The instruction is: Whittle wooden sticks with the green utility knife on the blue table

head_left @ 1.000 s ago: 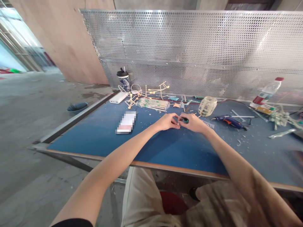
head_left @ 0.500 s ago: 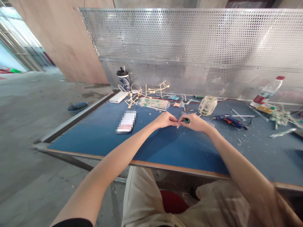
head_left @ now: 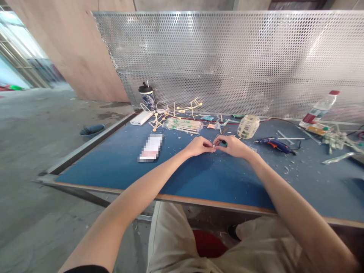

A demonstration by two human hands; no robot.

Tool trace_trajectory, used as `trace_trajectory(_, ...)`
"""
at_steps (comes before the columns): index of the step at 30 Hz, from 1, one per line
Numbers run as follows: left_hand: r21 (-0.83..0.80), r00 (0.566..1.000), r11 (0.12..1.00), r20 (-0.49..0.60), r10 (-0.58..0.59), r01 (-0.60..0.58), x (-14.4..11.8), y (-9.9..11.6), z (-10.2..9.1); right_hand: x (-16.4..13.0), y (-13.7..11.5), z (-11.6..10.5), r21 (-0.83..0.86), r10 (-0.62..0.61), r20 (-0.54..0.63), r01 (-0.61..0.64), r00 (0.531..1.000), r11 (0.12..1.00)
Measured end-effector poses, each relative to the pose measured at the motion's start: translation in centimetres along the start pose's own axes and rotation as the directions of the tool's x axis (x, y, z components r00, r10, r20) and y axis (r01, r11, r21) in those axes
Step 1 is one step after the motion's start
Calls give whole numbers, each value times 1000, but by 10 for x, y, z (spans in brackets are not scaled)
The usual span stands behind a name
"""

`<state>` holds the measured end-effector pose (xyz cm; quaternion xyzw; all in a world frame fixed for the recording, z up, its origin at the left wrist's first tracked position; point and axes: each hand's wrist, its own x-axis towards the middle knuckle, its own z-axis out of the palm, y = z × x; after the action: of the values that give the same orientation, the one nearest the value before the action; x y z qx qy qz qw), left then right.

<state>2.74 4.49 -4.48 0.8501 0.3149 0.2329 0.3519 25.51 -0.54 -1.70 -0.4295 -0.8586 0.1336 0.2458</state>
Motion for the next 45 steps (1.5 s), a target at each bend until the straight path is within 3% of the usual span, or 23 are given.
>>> trace_trajectory(12, -12, 998, 999, -44, -50, 50, 1, -2, 4, 2, 3, 4, -53, 20, -59, -23, 998, 998)
trace_trajectory(40, -1, 997, 999, -60, -54, 54, 3, -5, 5, 2, 4, 3, -31, 14, -22, -15, 1000, 999)
trace_trajectory(45, -110, 998, 994, -51, -25, 19, 2, -4, 6, -3, 12, -6, -79, 67, -110, -76, 992, 994)
